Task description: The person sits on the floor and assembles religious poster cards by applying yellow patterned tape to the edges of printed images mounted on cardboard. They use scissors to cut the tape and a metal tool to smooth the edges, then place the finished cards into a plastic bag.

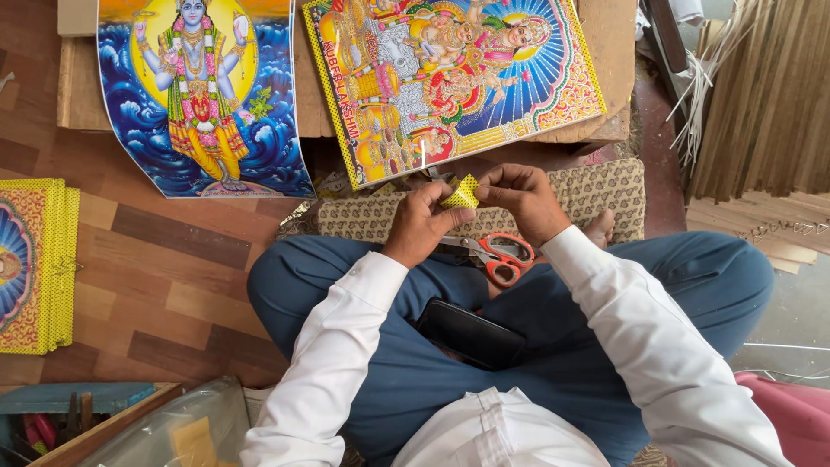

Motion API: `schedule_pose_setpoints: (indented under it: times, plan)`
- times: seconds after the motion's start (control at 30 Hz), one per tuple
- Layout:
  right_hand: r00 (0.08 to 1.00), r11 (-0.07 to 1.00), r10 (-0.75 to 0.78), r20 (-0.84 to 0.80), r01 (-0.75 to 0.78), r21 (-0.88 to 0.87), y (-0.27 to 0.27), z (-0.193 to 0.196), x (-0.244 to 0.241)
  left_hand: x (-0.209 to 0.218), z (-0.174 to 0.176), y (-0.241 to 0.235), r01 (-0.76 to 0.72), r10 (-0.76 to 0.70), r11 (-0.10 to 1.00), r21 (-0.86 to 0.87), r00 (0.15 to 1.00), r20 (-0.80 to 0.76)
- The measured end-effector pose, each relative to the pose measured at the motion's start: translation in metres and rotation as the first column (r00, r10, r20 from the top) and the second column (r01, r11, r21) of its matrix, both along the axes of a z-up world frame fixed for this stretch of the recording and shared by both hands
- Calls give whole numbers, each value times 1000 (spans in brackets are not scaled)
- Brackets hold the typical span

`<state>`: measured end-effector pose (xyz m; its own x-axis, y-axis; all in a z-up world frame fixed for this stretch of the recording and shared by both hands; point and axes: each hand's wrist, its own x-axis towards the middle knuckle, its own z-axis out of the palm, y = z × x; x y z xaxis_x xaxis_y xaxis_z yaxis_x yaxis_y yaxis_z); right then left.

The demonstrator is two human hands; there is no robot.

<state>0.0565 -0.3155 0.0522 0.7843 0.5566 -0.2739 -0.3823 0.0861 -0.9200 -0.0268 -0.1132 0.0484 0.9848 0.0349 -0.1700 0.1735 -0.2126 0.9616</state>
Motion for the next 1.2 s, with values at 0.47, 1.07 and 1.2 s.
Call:
schedule_pose_setpoints:
  times: [0.47,1.07,1.2]
  plan:
    - [732,734,-640,235,672,-94,-63,-54,54,-10,-12,60,7,-52,849,529,996,70]
    - [540,513,-746,389,839,-183,-111,-89,109,-7,-7,119,-413,451,892,183,836,-313]
    - [572,572,-734,366,811,-120,-108,-84,111,-4,-14,121,-362,389,920,151,891,-234]
